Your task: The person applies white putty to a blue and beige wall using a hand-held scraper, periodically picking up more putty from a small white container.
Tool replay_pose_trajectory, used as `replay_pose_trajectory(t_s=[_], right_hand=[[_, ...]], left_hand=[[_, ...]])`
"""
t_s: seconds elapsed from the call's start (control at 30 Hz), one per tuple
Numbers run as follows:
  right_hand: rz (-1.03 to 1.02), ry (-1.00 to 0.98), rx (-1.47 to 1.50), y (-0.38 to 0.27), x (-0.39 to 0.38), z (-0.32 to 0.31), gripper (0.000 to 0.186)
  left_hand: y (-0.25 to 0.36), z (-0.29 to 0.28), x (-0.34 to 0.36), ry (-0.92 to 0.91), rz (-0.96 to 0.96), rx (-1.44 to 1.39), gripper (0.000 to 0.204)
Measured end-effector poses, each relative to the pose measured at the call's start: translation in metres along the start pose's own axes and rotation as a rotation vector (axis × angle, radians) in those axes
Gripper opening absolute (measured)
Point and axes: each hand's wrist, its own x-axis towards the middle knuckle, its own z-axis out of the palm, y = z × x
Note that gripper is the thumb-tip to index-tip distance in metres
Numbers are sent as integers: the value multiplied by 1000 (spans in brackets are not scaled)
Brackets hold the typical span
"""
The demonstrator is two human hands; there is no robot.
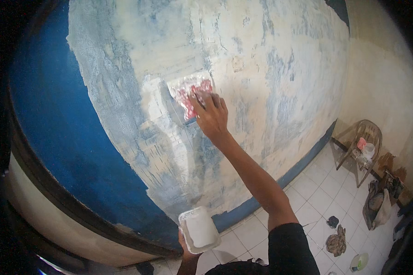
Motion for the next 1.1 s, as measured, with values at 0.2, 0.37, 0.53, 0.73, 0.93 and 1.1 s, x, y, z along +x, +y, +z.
replay_pose_trajectory(t_s=[0.2, 0.37, 0.53, 0.73, 0.93, 1.1], right_hand=[[9, -195, 19, -10, -60, 16, 46], [-35, -382, 139, -14, -102, -29, 47], [-36, -170, 136, -1, -17, -40, 51], [-102, -82, 27, 17, 34, 1, 45], [-108, -219, 97, 9, -58, 13, 40], [-103, -310, 137, -5, -128, -21, 41]], left_hand=[[-6, -9, -8, 63, 66, 59, 78], [-2, -25, -9, 65, -5, -4, 77], [-4, -14, -10, 45, 50, 90, 75], [-13, -27, -12, 80, 54, 33, 76], [-3, -19, -7, 40, 55, 69, 79], [-6, -37, 0, 52, -17, -22, 78]])
